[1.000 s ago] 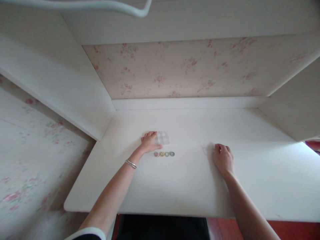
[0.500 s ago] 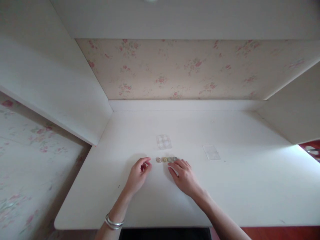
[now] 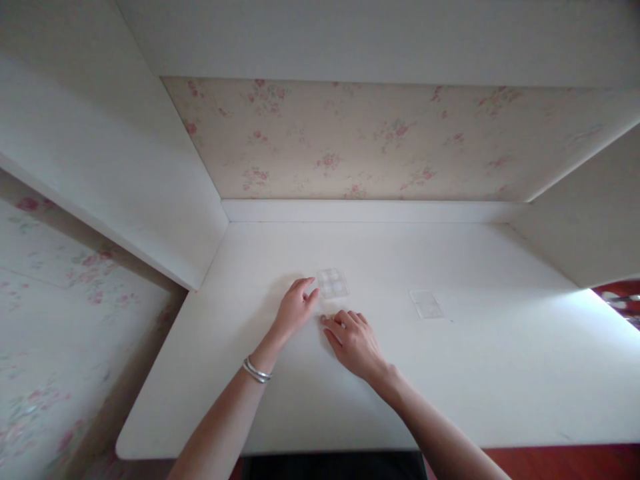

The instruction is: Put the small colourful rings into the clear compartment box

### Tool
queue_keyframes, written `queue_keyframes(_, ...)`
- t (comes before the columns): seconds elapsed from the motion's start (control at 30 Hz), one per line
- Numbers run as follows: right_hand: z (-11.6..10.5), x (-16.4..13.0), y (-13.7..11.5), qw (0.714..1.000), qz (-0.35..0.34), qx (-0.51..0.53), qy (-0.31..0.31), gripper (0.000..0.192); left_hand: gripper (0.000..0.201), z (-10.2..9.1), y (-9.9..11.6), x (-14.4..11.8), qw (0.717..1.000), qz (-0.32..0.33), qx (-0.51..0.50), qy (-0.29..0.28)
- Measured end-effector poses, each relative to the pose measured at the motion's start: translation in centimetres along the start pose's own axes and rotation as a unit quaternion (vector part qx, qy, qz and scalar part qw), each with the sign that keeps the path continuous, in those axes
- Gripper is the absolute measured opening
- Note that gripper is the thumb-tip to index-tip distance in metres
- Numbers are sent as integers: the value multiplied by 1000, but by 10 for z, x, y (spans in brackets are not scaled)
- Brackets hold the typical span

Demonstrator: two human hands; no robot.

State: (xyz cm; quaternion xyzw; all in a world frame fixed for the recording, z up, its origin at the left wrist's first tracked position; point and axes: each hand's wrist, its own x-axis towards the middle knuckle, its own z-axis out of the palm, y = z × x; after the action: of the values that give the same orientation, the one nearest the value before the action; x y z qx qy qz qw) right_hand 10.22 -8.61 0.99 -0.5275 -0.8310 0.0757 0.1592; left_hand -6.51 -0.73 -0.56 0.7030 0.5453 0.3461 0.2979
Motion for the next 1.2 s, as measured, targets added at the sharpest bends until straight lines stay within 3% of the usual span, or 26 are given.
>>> queue_keyframes(0.2,-3,2,-1,1000,3,-24,6,21,39,22,-1,30,998,37,37,-31)
queue_keyframes(0.5,1,6,0,998,-34,-44,12,18,42,24,6,20,997,35,12,-69)
queue_keyframes(0.6,2,7,-1,998,-36,-53,14,17,42,20,9,15,999,18,-15,-48)
queue_keyframes(0.77,1,10,-3,997,-37,-66,7,15,36,-4,7,-15,996,-46,-75,22)
queue_keyframes(0.97,6,10,-3,996,-42,-84,0,13,42,-31,-2,-74,980,-163,-117,-2)
queue_keyframes(1.07,8,9,-3,996,-43,-75,2,12,43,-33,-2,-90,978,-178,-109,-8)
queue_keyframes(1.2,7,5,-3,999,-36,-29,19,18,39,-33,1,-92,981,-164,-97,-29)
